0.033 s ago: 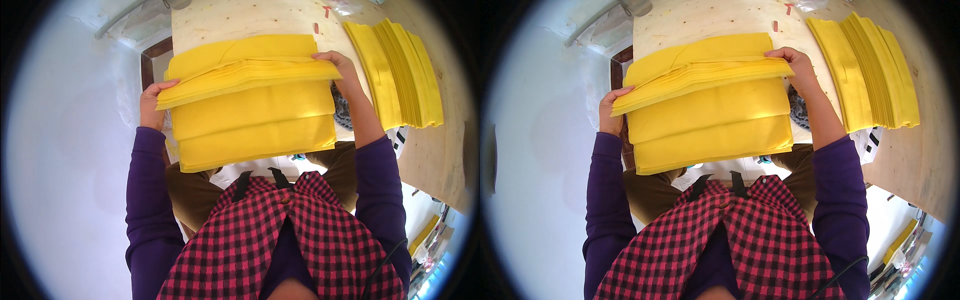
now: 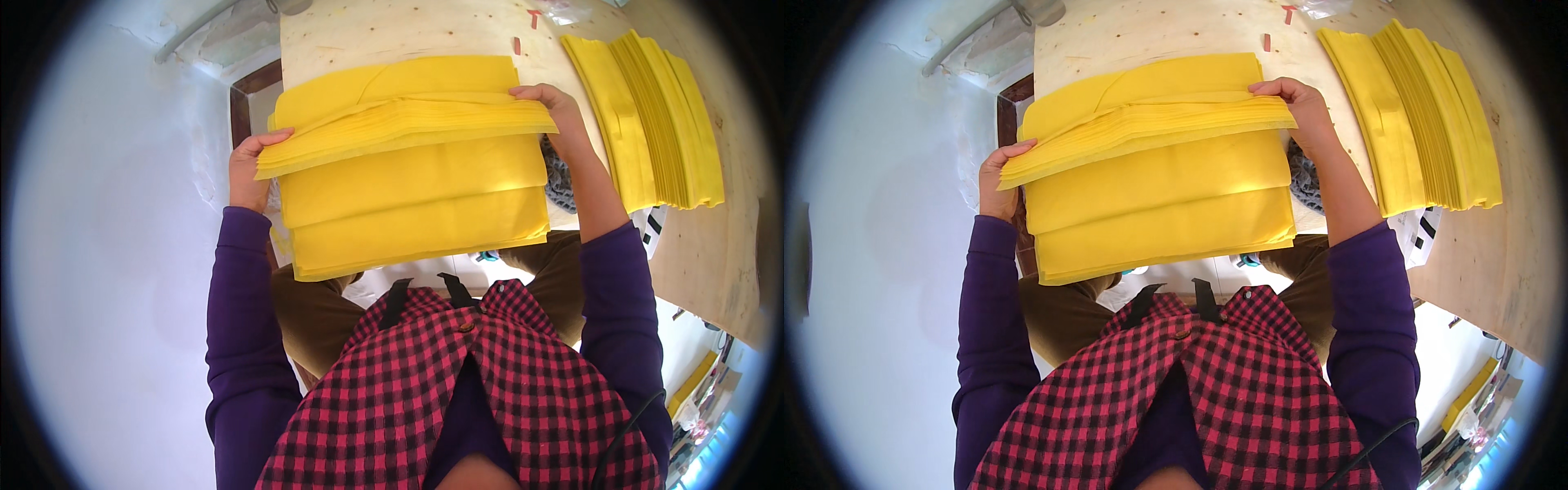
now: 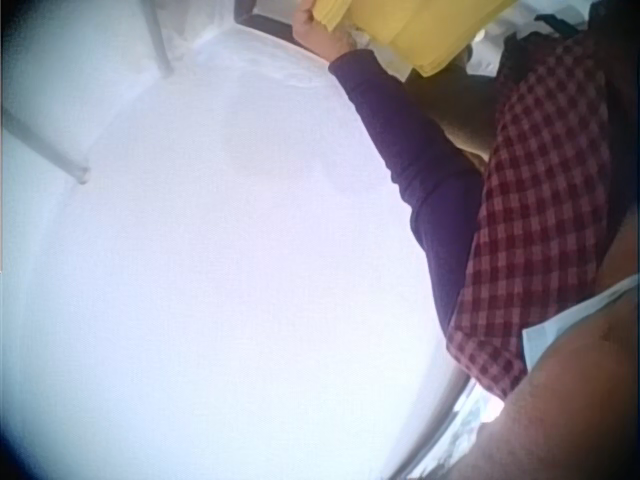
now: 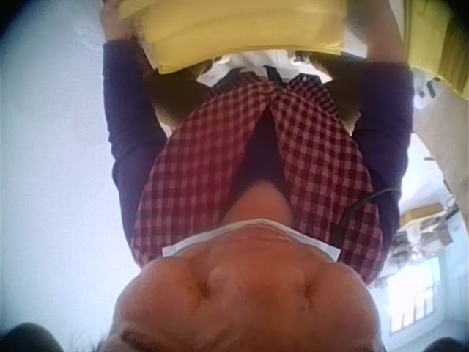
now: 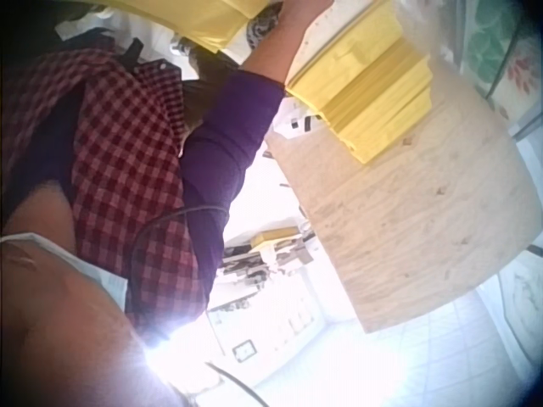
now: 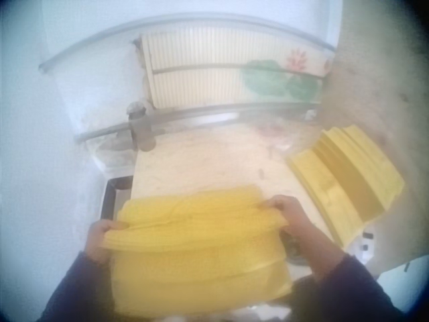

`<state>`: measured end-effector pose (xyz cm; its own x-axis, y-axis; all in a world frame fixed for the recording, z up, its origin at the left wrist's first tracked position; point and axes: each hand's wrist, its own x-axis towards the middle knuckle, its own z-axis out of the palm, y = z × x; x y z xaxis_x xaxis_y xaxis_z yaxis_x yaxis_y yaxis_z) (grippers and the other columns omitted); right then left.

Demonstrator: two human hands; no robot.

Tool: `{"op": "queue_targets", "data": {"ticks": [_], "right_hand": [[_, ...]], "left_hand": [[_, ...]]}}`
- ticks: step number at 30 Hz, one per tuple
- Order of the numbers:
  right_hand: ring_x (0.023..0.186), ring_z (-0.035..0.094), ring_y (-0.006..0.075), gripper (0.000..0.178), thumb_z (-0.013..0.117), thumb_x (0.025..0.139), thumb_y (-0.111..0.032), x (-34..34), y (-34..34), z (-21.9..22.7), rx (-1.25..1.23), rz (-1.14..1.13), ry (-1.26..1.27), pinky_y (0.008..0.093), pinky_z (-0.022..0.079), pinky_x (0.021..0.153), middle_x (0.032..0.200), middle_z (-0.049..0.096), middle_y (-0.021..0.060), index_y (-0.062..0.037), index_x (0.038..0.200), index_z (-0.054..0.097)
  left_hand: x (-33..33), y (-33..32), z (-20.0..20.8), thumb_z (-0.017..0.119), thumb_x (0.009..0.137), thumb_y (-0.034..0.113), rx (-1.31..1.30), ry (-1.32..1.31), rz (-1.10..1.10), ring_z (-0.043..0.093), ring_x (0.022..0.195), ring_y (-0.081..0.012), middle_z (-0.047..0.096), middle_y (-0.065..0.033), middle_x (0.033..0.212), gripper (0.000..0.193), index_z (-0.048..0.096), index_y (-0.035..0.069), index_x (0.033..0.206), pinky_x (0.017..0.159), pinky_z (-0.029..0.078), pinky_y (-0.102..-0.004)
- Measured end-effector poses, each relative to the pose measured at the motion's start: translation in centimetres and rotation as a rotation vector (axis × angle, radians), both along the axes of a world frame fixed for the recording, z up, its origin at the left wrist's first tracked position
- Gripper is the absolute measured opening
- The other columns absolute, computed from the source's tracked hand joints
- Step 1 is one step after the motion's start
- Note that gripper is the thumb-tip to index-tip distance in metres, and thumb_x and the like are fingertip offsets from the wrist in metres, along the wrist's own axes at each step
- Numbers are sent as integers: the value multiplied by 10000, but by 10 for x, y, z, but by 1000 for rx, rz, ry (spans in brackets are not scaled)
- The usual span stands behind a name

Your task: The person folds a yellow fabric sheet on a table, aligning edges and pressing folds to create a compact stack. The folded piece is placed on top of a growing pile of similarly folded yellow sheets.

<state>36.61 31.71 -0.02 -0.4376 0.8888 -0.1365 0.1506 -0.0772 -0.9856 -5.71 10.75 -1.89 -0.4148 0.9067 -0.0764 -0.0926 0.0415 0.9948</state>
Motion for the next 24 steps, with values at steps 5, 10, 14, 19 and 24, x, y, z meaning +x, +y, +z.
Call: {"op": "queue_targets", "data": {"ticks": [5,10,14,19,24], "right_hand": [[930,626,140,30,666,860,-4,4,-2,-6,-23,30,91,256,514,855,1100,672,87,-13,887,674],[935,628,145,66,630,864,24,5,-1,-11,-22,17,85,253,514,857,1123,672,79,-26,866,672],[929,626,141,142,543,900,35,7,-1,-8,-101,-10,111,255,513,837,1141,671,79,-27,862,665],[881,615,128,219,457,910,62,3,-3,3,-169,-56,124,239,502,743,1130,677,83,-30,876,653],[790,588,113,266,416,874,97,-2,-8,11,-218,-99,147,214,465,652,1108,684,91,-40,862,644]], "left_hand": [[0,-3,-11,598,871,-37,33,26,-10,651,1008,-232,662,-183,1134,143,691,-20,978,918,525,-332],[4,-7,-12,613,854,-63,48,23,-10,642,1019,-238,651,-182,1154,130,693,-25,950,926,520,-330],[7,-8,-15,623,845,-67,65,-22,-2,644,1005,-226,659,-161,1149,130,698,-38,948,914,520,-320],[6,-10,-19,623,843,-65,98,5,7,640,1017,-229,656,-165,1150,124,693,-48,944,918,517,-323],[7,-13,-28,623,837,-73,148,-24,6,638,1016,-218,659,-157,1142,123,700,-33,924,910,516,-318]]}}
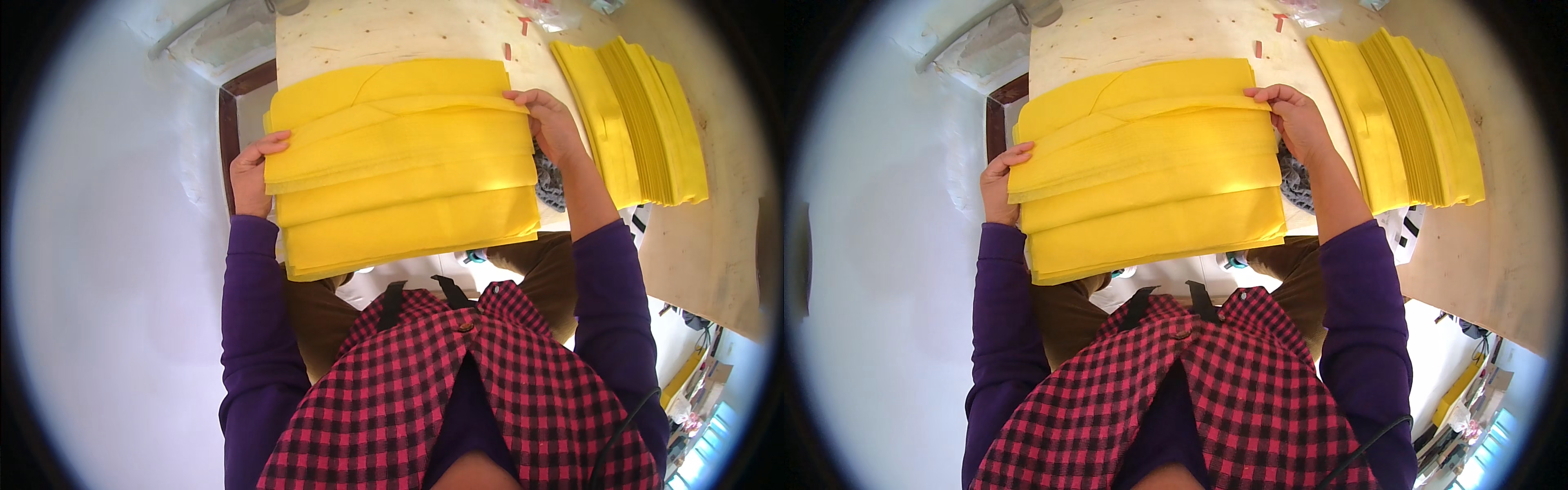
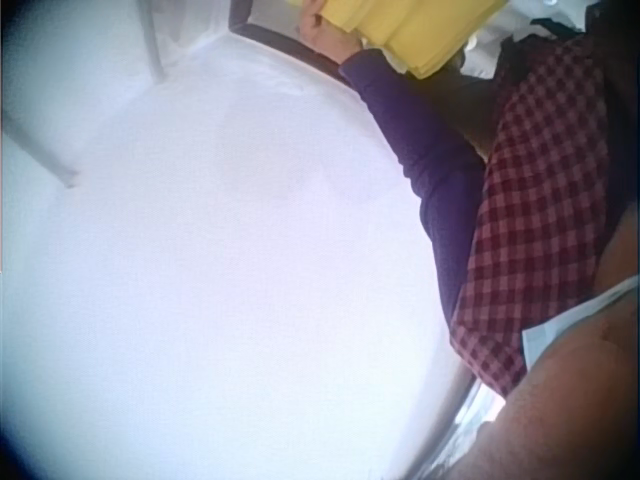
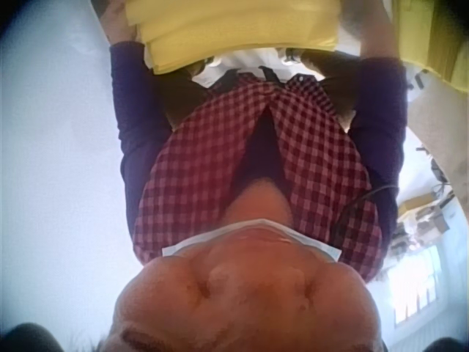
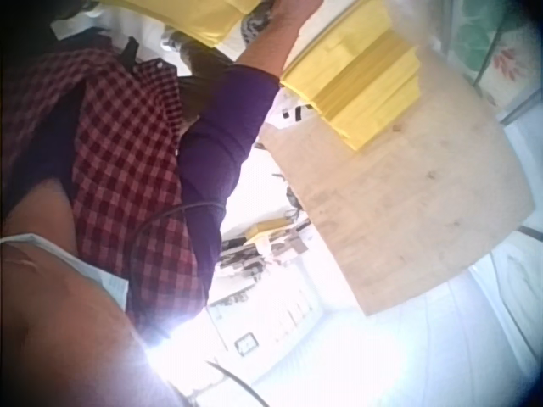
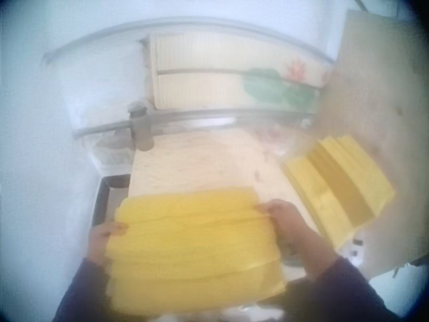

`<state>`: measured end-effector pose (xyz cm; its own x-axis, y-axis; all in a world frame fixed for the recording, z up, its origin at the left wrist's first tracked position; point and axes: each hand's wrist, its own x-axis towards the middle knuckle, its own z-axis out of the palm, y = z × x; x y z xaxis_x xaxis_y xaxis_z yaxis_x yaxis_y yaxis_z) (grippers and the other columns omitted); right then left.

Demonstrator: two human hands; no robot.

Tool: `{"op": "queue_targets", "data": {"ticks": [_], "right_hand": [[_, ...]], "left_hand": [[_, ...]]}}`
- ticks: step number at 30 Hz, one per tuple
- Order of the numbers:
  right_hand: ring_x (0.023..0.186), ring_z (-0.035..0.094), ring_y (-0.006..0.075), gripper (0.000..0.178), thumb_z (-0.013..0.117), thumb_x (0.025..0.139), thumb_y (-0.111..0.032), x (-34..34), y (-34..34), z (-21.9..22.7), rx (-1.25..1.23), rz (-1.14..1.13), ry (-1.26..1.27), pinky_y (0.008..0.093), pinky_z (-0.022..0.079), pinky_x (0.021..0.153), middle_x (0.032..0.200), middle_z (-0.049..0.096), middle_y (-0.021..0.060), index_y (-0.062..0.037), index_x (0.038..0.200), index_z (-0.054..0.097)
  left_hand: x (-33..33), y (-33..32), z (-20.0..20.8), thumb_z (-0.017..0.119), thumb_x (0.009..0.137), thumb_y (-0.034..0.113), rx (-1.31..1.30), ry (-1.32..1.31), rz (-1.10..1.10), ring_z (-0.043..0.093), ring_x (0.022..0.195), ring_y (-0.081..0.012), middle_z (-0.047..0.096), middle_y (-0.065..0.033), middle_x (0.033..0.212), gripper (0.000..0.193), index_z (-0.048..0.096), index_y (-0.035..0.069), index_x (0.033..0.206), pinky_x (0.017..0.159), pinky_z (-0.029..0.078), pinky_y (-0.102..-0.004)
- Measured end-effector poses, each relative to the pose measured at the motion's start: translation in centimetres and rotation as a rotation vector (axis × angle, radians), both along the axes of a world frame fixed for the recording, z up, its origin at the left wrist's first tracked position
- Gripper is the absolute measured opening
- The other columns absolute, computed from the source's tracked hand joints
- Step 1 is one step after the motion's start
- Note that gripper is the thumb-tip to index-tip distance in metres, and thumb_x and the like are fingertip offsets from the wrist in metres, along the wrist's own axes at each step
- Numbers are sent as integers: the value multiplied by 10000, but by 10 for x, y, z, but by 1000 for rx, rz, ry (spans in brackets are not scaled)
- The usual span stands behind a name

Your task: The person folds a yellow fabric sheet on a table, aligning edges and pressing folds to create a compact stack. The folded piece is placed on top of a growing pile of similarly folded yellow sheets.

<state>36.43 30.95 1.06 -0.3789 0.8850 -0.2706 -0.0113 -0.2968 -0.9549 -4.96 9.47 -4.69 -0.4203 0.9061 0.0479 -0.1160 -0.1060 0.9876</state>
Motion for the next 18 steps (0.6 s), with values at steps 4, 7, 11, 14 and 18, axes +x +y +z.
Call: {"op": "queue_targets", "data": {"ticks": [4,7,11,14,18], "right_hand": [[776,583,107,258,419,862,102,-1,0,-2,-20,-16,-1,204,456,635,1105,684,100,-37,845,636],[757,577,104,249,422,864,96,1,2,-6,-42,-32,32,200,450,617,1105,684,102,-35,846,633],[849,577,116,216,446,874,53,10,9,-3,30,6,-48,244,462,728,1116,680,91,-55,864,634],[1023,560,138,159,492,885,-38,11,16,12,145,-24,-277,307,419,924,1137,671,70,-78,926,640],[1027,552,134,196,501,883,-49,-5,17,43,347,-25,-321,292,400,959,1108,671,43,-44,993,663]], "left_hand": [[-1,0,-4,623,835,-76,37,101,-6,639,1008,-212,662,-150,1139,132,706,-18,920,902,515,-310],[-1,1,-5,624,834,-77,70,85,-22,640,999,-205,665,-142,1133,134,705,-17,923,891,518,-304],[-2,2,-4,627,831,-77,59,72,-43,640,991,-193,673,-132,1117,132,703,-12,916,889,516,-295],[-3,1,-3,629,831,-75,73,88,-48,639,987,-187,678,-126,1109,125,700,-11,912,885,512,-287],[-2,2,-3,631,831,-74,80,112,-52,639,980,-184,681,-119,1105,121,698,-12,911,880,506,-281]]}}
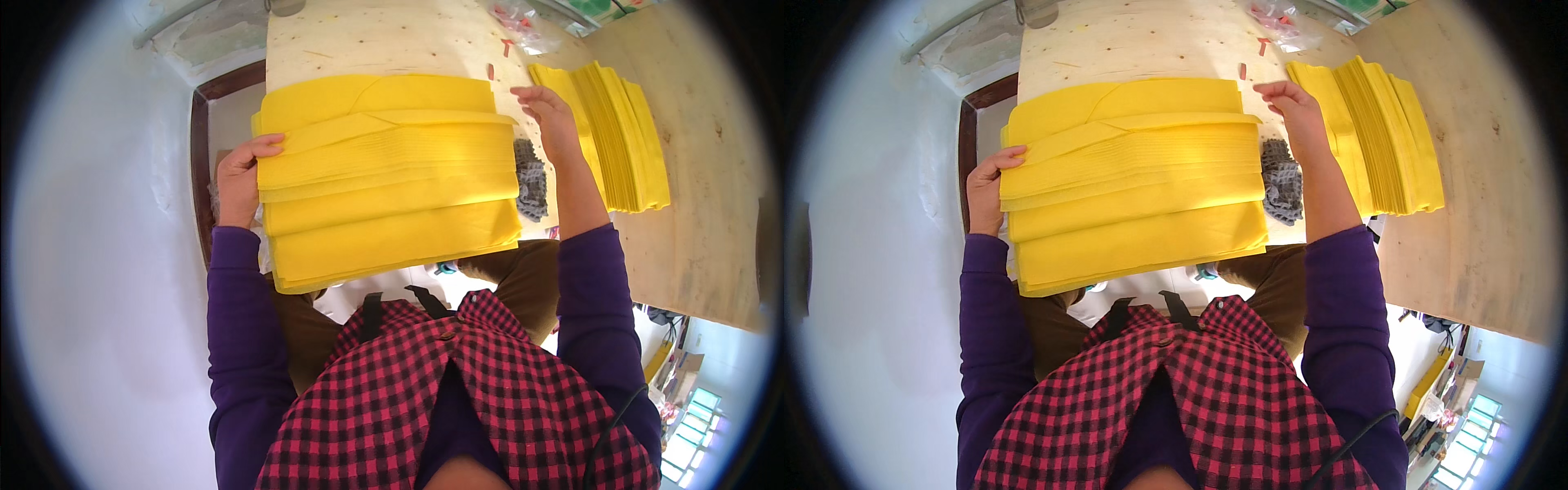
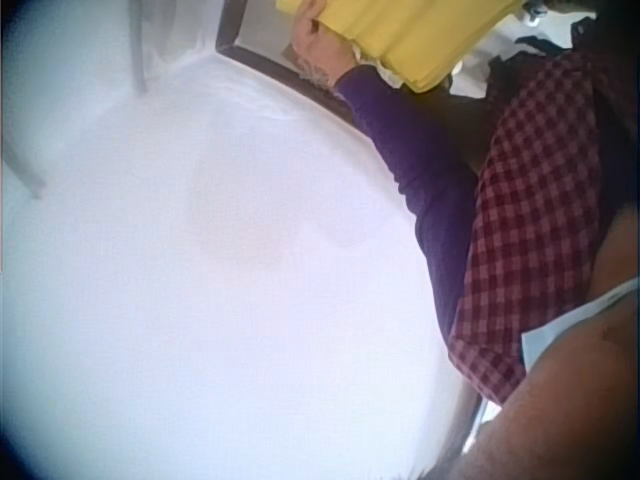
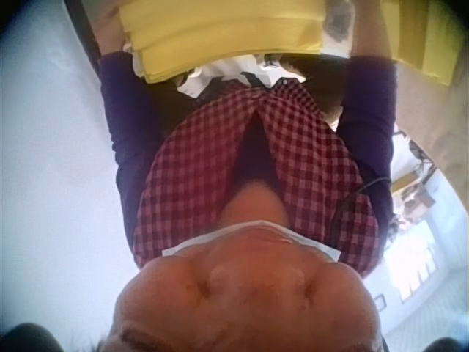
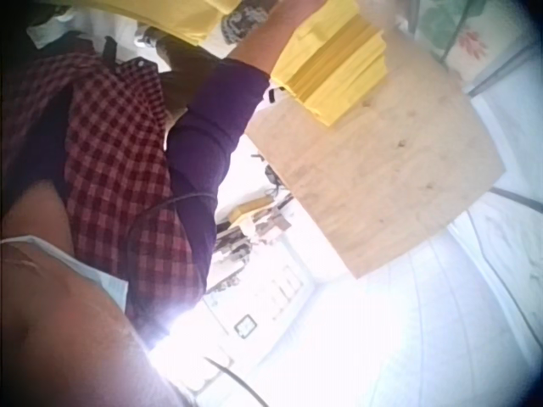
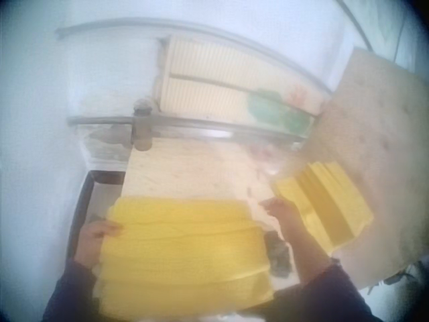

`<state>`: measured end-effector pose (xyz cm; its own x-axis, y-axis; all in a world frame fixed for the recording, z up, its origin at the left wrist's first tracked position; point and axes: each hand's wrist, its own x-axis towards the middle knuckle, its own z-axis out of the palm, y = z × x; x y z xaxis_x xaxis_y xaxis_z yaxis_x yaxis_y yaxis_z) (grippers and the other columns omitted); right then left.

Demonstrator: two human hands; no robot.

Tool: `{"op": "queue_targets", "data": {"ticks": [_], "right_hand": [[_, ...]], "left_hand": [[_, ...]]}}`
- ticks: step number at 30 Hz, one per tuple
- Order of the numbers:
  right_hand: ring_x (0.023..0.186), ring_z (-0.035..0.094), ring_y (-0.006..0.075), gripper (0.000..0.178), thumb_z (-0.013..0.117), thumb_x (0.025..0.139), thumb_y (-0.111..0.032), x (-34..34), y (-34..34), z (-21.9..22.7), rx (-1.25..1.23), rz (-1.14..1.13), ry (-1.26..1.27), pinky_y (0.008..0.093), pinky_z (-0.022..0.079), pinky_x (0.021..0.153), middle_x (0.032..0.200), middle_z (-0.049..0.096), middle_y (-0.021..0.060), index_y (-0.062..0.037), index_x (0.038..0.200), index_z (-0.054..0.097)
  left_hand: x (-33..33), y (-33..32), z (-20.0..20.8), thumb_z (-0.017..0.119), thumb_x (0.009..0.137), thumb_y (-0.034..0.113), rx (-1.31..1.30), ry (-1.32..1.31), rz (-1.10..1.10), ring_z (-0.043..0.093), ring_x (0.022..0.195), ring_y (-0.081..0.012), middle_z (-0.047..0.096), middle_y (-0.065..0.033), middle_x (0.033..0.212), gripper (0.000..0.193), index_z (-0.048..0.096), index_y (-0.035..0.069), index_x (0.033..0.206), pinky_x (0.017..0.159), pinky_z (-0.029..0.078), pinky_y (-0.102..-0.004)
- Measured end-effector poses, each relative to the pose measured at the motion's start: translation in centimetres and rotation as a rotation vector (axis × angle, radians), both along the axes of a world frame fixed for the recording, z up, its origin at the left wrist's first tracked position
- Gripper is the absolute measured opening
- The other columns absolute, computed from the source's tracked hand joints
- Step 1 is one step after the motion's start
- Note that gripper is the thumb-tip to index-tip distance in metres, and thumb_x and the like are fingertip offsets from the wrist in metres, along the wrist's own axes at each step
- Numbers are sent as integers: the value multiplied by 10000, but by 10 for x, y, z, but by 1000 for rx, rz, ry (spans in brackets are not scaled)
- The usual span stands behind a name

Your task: The person folds a yellow fabric sheet on a table, aligning edges and pressing folds to create a compact stack. The folded piece is placed on top of a growing pile of similarly folded yellow sheets.

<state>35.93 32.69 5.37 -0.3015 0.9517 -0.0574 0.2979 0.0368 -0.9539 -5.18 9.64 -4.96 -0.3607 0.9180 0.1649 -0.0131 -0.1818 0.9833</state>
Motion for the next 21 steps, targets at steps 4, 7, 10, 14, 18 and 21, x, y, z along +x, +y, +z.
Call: {"op": "queue_targets", "data": {"ticks": [4,7,10,14,18,21], "right_hand": [[1047,576,129,207,541,934,-117,-38,-5,29,195,214,-177,275,419,959,1076,671,27,-17,1059,672],[1026,586,130,223,542,964,-171,-73,-8,37,339,385,-333,275,437,936,1068,673,23,-38,1089,670],[1050,595,160,263,532,981,-218,-103,-13,26,353,446,-563,285,440,940,1086,682,60,-51,1142,655],[1236,524,304,356,507,987,-265,-109,-41,-8,486,447,-626,373,407,1031,1283,592,161,-69,1277,571],[1344,406,334,432,471,987,-310,-96,-64,-39,615,452,-705,455,291,1116,1372,524,155,-50,1331,502],[1370,375,315,433,464,991,-306,-86,-76,-51,684,407,-688,481,238,1140,1407,491,154,-57,1344,497]], "left_hand": [[1,1,1,632,830,-74,-3,14,5,639,979,-187,681,-119,1102,126,697,-10,916,882,504,-284],[1,1,2,635,828,-73,-3,20,7,640,984,-188,681,-120,1098,126,695,-12,920,880,506,-286],[1,1,0,634,828,-74,6,13,5,641,980,-184,681,-120,1094,125,694,-12,918,873,509,-286],[-2,1,-2,630,831,-76,32,34,1,643,971,-184,681,-118,1096,130,695,-8,920,866,512,-284],[0,0,-2,631,834,-74,26,-5,-11,644,972,-186,679,-117,1104,138,699,-3,932,868,514,-286],[3,-1,0,631,842,-68,42,4,-2,643,977,-185,680,-115,1103,140,700,-3,945,876,515,-287]]}}
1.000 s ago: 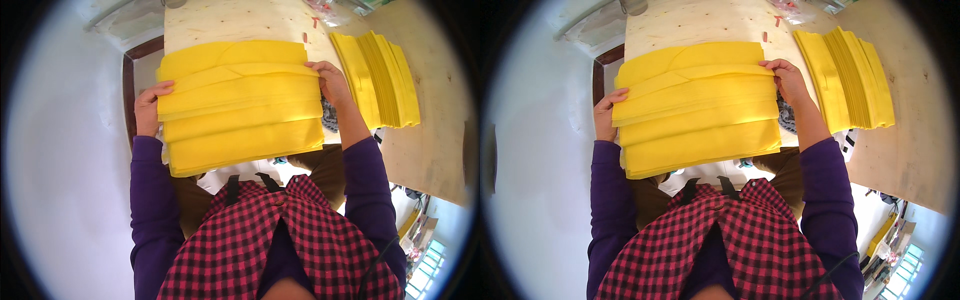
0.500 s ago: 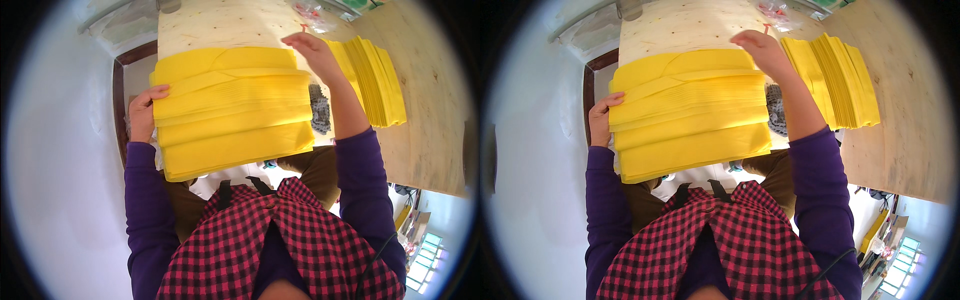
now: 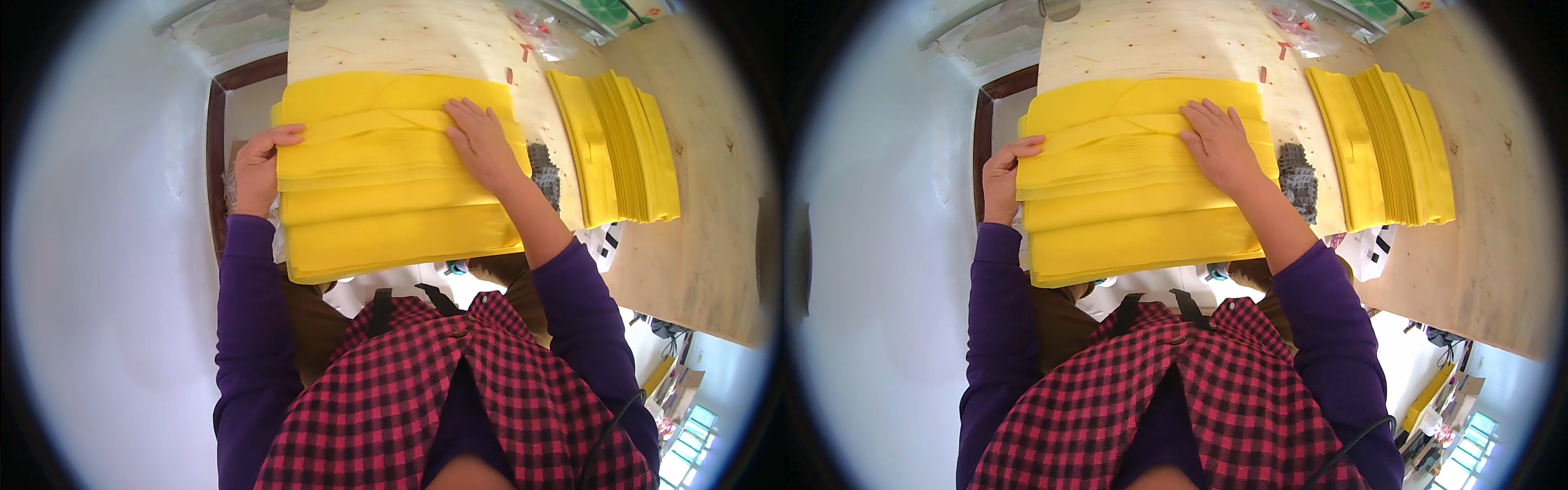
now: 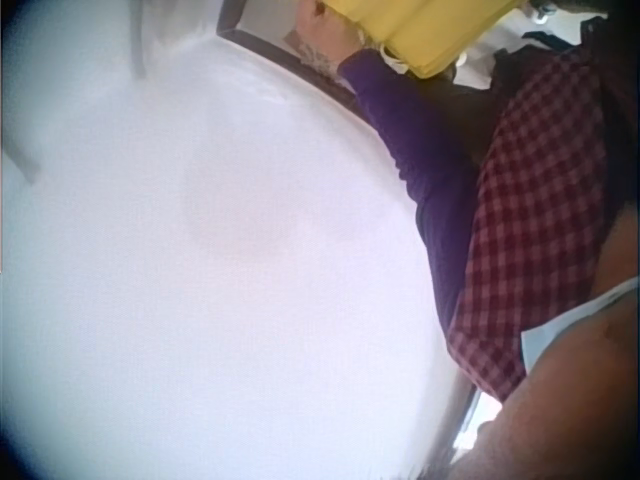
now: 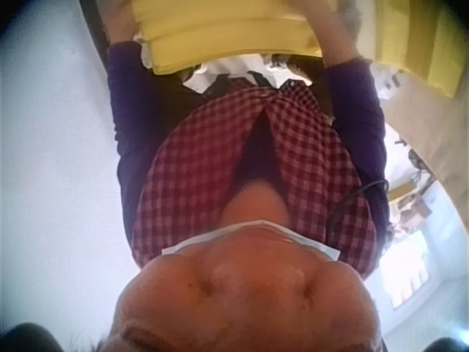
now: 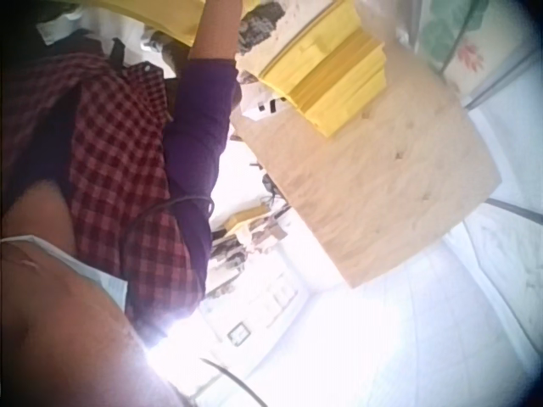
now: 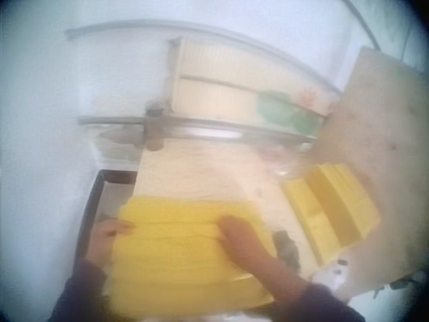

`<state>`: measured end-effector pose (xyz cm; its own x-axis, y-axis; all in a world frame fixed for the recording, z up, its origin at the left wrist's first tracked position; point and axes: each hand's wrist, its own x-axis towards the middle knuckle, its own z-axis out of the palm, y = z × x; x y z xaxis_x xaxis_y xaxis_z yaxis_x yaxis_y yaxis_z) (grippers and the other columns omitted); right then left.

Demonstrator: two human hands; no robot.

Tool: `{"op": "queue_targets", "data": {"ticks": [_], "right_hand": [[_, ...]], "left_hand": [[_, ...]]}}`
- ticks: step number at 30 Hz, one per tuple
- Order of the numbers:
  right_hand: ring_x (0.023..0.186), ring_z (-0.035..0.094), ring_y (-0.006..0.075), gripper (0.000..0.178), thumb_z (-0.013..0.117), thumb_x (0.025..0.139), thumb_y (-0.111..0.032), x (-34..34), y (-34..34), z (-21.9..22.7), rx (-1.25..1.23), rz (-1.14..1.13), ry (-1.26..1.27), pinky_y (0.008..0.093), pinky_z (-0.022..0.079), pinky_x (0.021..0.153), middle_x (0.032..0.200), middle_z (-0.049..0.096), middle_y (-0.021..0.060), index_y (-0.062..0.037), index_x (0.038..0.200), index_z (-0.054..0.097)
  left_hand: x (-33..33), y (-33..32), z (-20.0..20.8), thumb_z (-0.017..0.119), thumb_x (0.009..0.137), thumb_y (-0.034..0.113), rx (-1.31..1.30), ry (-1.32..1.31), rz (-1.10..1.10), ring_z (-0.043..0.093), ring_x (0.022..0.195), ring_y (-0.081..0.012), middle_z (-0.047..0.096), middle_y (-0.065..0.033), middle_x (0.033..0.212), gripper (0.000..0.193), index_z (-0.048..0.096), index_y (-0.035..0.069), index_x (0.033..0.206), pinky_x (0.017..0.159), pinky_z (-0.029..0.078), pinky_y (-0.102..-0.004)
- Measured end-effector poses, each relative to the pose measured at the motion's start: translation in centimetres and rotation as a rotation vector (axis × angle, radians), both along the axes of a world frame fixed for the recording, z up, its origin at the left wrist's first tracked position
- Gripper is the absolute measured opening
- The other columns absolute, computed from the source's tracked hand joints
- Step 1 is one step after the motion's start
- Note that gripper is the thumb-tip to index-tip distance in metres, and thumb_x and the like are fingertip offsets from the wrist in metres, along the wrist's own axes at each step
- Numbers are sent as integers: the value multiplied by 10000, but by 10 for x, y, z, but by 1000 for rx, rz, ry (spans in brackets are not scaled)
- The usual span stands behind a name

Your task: The person folds a yellow fabric sheet on a table, aligning edges and pressing folds to create a compact stack. The folded piece is placed on top of a growing pile of similarly folded yellow sheets.

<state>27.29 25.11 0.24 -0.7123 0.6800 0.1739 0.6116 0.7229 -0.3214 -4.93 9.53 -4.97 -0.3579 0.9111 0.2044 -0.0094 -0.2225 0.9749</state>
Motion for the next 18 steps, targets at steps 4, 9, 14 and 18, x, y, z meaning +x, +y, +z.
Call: {"op": "queue_targets", "data": {"ticks": [4,9,14,18], "right_hand": [[1386,353,306,452,465,989,-311,3,-6,-5,27,18,79,479,209,1153,1442,459,134,-80,1377,477],[1399,335,300,479,472,982,-337,3,-11,-4,48,71,62,472,198,1162,1471,431,116,-120,1408,458],[1401,334,290,497,480,974,-359,3,-14,-2,39,120,76,464,198,1168,1480,422,105,-129,1413,454],[1400,337,277,500,487,969,-376,3,-15,-1,39,140,55,454,200,1171,1479,425,94,-127,1402,466]], "left_hand": [[2,0,2,629,854,-59,13,7,28,642,987,-185,681,-113,1102,136,699,-8,960,889,514,-288],[2,1,3,631,861,-50,14,32,66,639,996,-189,677,-115,1114,136,698,-10,973,898,512,-290],[7,0,5,638,842,-52,43,164,108,629,1023,-197,685,-110,1101,149,713,12,954,904,498,-289],[2,-2,6,629,810,-65,47,563,197,627,1016,-234,690,-106,1100,175,724,38,915,893,490,-307]]}}
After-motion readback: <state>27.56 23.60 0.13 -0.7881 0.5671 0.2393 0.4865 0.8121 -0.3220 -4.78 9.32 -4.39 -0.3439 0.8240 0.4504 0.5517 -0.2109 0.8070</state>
